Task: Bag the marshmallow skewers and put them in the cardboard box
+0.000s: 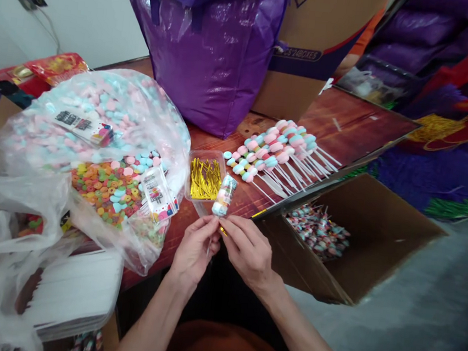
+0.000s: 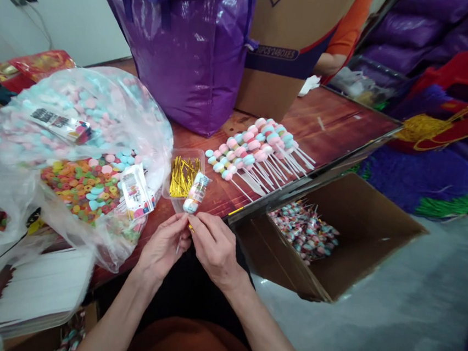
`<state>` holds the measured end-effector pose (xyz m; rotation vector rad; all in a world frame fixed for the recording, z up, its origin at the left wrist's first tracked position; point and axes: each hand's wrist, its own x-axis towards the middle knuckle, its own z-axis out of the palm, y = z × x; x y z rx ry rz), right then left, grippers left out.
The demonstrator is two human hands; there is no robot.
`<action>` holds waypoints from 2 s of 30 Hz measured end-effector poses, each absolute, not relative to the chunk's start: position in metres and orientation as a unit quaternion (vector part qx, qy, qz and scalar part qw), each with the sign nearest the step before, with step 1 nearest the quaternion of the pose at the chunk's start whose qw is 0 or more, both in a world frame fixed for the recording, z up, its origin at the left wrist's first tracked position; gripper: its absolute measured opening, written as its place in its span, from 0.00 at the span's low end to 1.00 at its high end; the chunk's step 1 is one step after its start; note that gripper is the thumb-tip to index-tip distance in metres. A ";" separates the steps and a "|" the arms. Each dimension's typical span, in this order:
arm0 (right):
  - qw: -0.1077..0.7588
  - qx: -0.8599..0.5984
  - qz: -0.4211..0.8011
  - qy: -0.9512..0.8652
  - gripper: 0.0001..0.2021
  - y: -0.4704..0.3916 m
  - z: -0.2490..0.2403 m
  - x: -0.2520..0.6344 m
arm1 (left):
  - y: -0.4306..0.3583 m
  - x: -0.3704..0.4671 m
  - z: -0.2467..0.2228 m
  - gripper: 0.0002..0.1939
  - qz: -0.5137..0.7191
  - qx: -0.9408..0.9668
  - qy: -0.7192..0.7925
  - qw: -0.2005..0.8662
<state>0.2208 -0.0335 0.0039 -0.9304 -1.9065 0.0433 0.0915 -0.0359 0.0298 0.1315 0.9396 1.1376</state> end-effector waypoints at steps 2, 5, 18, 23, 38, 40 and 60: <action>0.490 -0.377 -0.008 -0.786 0.13 -0.032 0.008 0.223 | -0.038 0.094 0.035 0.21 0.514 0.051 0.412 0.751; 0.479 -0.379 -0.015 -0.791 0.12 -0.029 0.014 0.224 | -0.040 0.096 0.040 0.19 0.517 0.055 0.390 0.760; 0.528 -0.522 0.299 -0.600 0.07 -0.047 0.039 0.223 | -0.041 0.103 0.040 0.22 0.552 0.232 0.364 0.714; 0.553 -0.496 0.294 -0.602 0.06 -0.054 0.052 0.232 | -0.055 0.104 0.042 0.25 0.514 0.323 0.486 0.629; 0.533 -0.557 0.445 -0.456 0.11 -0.092 0.015 0.236 | -0.050 0.129 0.032 0.06 0.482 0.446 0.496 0.568; 0.562 -0.569 0.458 -0.389 0.11 -0.088 0.005 0.249 | -0.044 0.112 0.033 0.06 0.481 0.511 0.509 0.499; 0.531 -0.536 0.488 -0.440 0.11 -0.062 0.006 0.214 | -0.018 0.023 0.019 0.08 0.588 0.439 0.678 0.041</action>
